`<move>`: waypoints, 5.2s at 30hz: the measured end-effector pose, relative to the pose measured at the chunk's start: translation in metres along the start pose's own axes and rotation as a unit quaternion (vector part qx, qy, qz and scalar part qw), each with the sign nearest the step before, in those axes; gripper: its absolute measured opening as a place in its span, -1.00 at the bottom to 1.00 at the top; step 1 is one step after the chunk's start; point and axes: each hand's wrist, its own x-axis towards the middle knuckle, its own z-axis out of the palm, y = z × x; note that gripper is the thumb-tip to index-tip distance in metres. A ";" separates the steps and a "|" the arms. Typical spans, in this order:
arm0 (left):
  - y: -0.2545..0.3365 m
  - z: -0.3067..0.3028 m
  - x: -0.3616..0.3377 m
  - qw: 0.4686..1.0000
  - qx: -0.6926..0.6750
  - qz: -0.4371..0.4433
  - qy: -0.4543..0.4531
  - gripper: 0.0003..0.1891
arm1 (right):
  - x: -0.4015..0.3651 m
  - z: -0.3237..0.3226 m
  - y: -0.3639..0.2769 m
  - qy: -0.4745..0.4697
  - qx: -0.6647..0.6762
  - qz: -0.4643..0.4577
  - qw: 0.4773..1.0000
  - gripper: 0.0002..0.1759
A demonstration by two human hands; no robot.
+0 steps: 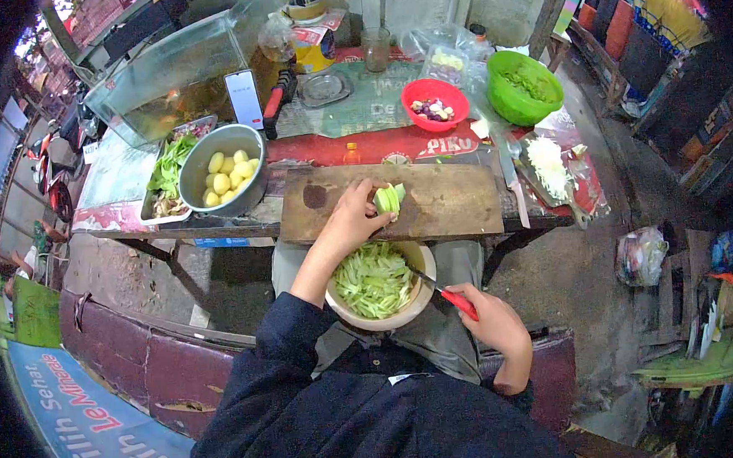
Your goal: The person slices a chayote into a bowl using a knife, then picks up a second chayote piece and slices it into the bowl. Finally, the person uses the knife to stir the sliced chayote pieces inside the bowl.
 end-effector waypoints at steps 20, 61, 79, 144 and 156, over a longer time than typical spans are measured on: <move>-0.012 0.015 -0.010 0.993 0.046 -0.044 0.103 -0.44 | -0.005 -0.011 -0.007 0.009 0.001 0.013 1.000 -0.46; -0.014 -0.044 -0.026 0.999 0.017 -0.005 0.043 -0.42 | 0.061 0.053 -0.010 -0.147 0.518 0.078 0.839 -0.49; -0.013 -0.015 -0.045 0.977 -0.103 -0.119 0.147 -0.62 | 0.098 0.071 -0.056 0.167 0.026 -0.139 0.976 -0.42; -0.015 0.006 -0.045 0.963 0.011 -0.060 0.261 -0.84 | 0.089 0.073 -0.094 0.057 0.026 -0.061 0.996 -0.28; -0.014 0.006 -0.044 0.964 0.021 -0.044 0.263 -0.86 | 0.096 0.080 -0.093 0.044 0.000 -0.023 0.999 -0.30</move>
